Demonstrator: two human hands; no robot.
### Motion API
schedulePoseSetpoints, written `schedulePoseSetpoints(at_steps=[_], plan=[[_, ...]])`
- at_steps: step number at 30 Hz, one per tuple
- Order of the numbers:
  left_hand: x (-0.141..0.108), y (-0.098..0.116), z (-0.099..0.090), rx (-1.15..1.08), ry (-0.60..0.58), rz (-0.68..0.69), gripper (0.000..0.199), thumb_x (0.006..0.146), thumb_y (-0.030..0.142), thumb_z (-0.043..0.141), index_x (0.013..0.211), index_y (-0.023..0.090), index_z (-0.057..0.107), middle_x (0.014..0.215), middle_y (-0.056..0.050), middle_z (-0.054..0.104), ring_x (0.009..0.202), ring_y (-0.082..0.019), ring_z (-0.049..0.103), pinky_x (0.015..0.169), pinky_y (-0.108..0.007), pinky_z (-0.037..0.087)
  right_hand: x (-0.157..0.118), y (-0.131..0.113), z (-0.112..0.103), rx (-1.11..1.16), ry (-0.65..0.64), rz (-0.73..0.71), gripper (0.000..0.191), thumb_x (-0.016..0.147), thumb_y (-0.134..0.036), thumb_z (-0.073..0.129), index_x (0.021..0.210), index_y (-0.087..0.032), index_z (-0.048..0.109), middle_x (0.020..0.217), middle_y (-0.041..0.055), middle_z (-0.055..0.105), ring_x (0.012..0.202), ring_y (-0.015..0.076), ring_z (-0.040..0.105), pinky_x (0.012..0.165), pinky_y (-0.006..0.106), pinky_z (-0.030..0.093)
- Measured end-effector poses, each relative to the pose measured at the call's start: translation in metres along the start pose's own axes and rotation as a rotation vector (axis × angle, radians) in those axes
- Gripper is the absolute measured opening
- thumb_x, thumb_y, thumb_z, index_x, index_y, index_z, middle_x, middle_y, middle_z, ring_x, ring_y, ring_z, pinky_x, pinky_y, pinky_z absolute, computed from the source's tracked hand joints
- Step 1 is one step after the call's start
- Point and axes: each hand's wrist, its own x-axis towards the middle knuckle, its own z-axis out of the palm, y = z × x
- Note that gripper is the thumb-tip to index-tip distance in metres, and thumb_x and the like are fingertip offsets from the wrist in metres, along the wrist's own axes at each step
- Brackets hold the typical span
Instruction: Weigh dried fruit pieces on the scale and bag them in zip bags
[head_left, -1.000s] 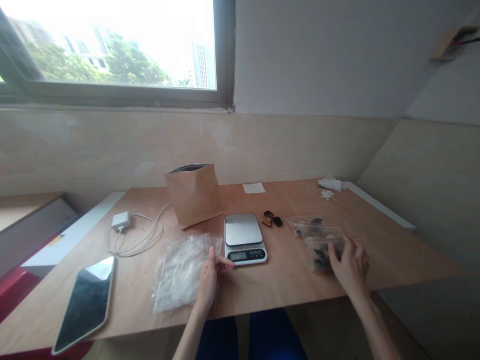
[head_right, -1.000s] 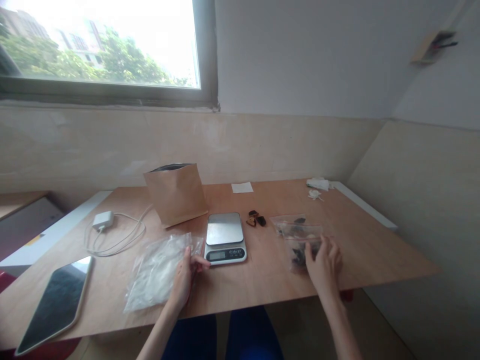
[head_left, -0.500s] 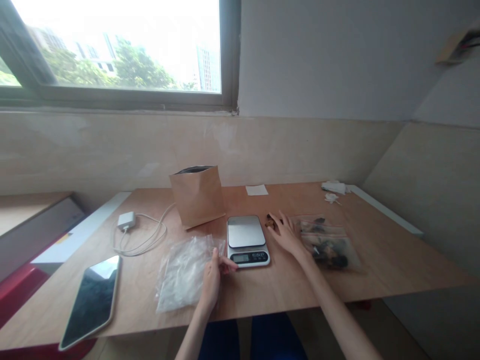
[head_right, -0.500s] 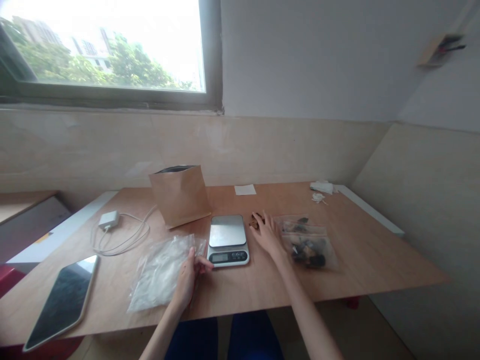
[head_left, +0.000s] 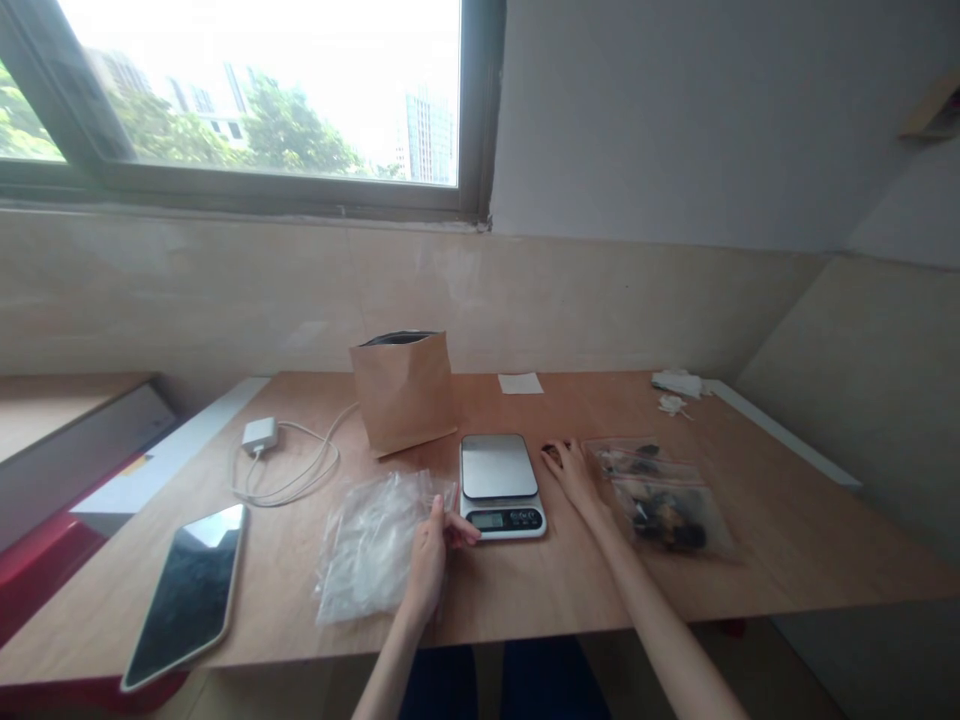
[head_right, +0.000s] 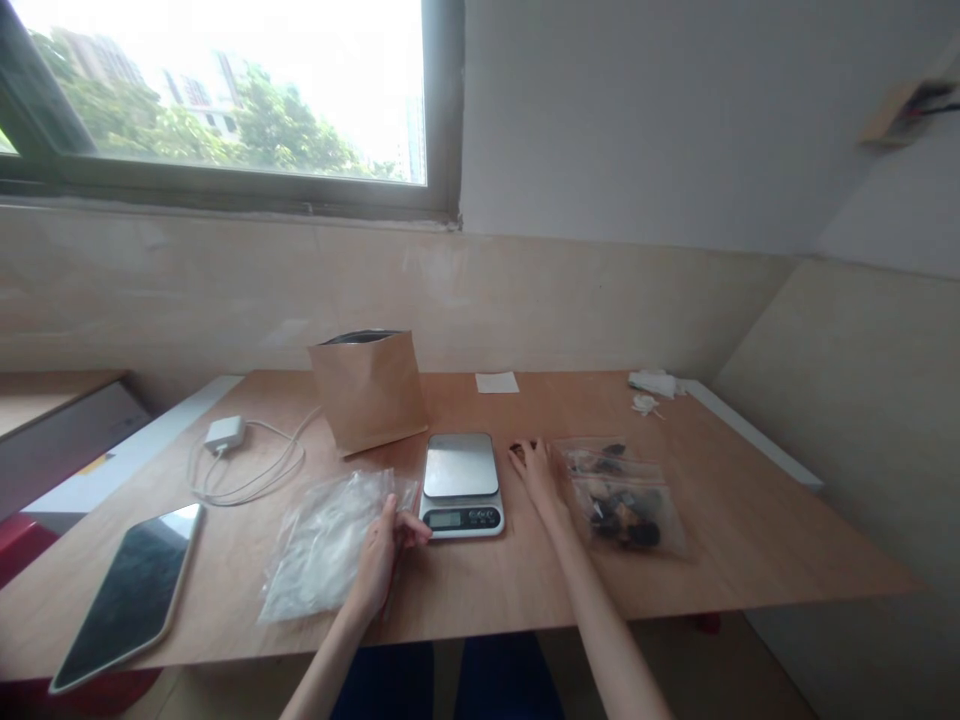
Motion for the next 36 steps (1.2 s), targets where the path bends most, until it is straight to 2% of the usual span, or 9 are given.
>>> schedulePoseSetpoints(at_steps=[4,8,12,17,20,23,28,33,36], plan=[[0.000,0.001,0.001,0.005,0.001,0.008,0.068,0.088,0.052,0.020,0.053,0.018,0.066,0.054,-0.005,0.062,0.055,-0.015,0.053,0.057,-0.026,0.038,0.001,-0.013,-0.006,0.192,0.031,-0.014,0.025,0.085,-0.038,0.046,0.085,-0.017,0.060,0.084,0.0083,0.060,0.081,0.0218,0.057,0.073,0.034,0.044],[-0.001,0.004,0.001,0.028,0.009,0.021,0.067,0.087,0.053,0.020,0.053,0.017,0.066,0.054,-0.006,0.062,0.055,-0.015,0.053,0.057,-0.026,0.038,0.011,-0.048,-0.016,0.367,0.045,-0.012,0.027,0.084,-0.043,0.047,0.082,-0.018,0.057,0.083,0.0070,0.061,0.079,0.0202,0.057,0.071,0.031,0.044],[0.000,0.003,0.001,0.029,0.012,0.018,0.067,0.087,0.053,0.020,0.053,0.017,0.066,0.054,-0.006,0.062,0.055,-0.015,0.054,0.057,-0.026,0.039,0.020,-0.082,-0.014,0.426,-0.065,-0.153,0.021,0.083,-0.040,0.052,0.080,-0.019,0.056,0.083,0.0047,0.061,0.082,0.0190,0.055,0.075,0.031,0.043],[0.003,-0.004,0.000,0.014,-0.019,0.015,0.066,0.088,0.052,0.022,0.055,0.016,0.067,0.055,-0.005,0.063,0.055,-0.015,0.053,0.057,-0.026,0.038,0.017,-0.099,0.000,0.395,-0.178,-0.225,0.016,0.083,-0.035,0.054,0.081,-0.019,0.059,0.085,0.0048,0.062,0.084,0.0193,0.053,0.076,0.032,0.042],[0.004,-0.005,0.000,0.003,-0.034,0.010,0.065,0.087,0.052,0.023,0.055,0.016,0.067,0.055,-0.005,0.063,0.055,-0.015,0.053,0.057,-0.026,0.038,0.010,-0.101,0.001,0.347,-0.165,-0.236,0.018,0.083,-0.034,0.054,0.094,-0.021,0.061,0.098,0.0060,0.063,0.094,0.0219,0.053,0.083,0.036,0.040],[0.003,-0.003,0.000,-0.004,-0.031,0.014,0.064,0.087,0.053,0.025,0.055,0.016,0.067,0.056,-0.006,0.063,0.055,-0.015,0.053,0.057,-0.026,0.038,0.001,-0.094,-0.003,0.329,-0.051,-0.194,0.025,0.087,-0.035,0.045,0.106,-0.024,0.058,0.113,0.0071,0.058,0.106,0.0230,0.049,0.089,0.039,0.036],[-0.001,0.001,0.001,-0.045,0.026,0.022,0.062,0.085,0.055,0.028,0.054,0.016,0.065,0.052,-0.005,0.059,0.053,-0.014,0.050,0.055,-0.026,0.038,-0.016,-0.065,-0.006,0.353,0.219,-0.057,0.032,0.092,-0.033,0.030,0.096,-0.020,0.059,0.097,0.0092,0.059,0.097,0.0214,0.052,0.088,0.039,0.038],[0.003,-0.009,-0.003,-0.340,0.252,-0.039,0.045,0.082,0.050,0.043,0.057,0.016,0.057,0.049,0.002,0.051,0.047,-0.008,0.044,0.049,-0.020,0.035,-0.026,-0.048,-0.004,0.355,0.309,0.070,0.034,0.092,-0.032,0.026,0.083,-0.019,0.056,0.084,0.0089,0.057,0.086,0.0217,0.052,0.081,0.038,0.041],[0.010,-0.011,-0.005,-0.617,0.431,-0.140,0.023,0.084,0.032,0.047,0.069,0.017,0.054,0.056,0.004,0.052,0.048,-0.005,0.046,0.050,-0.016,0.039,-0.027,-0.049,-0.004,0.369,0.289,0.078,0.034,0.092,-0.033,0.025,0.080,-0.020,0.055,0.081,0.0082,0.056,0.084,0.0213,0.052,0.079,0.037,0.041]])
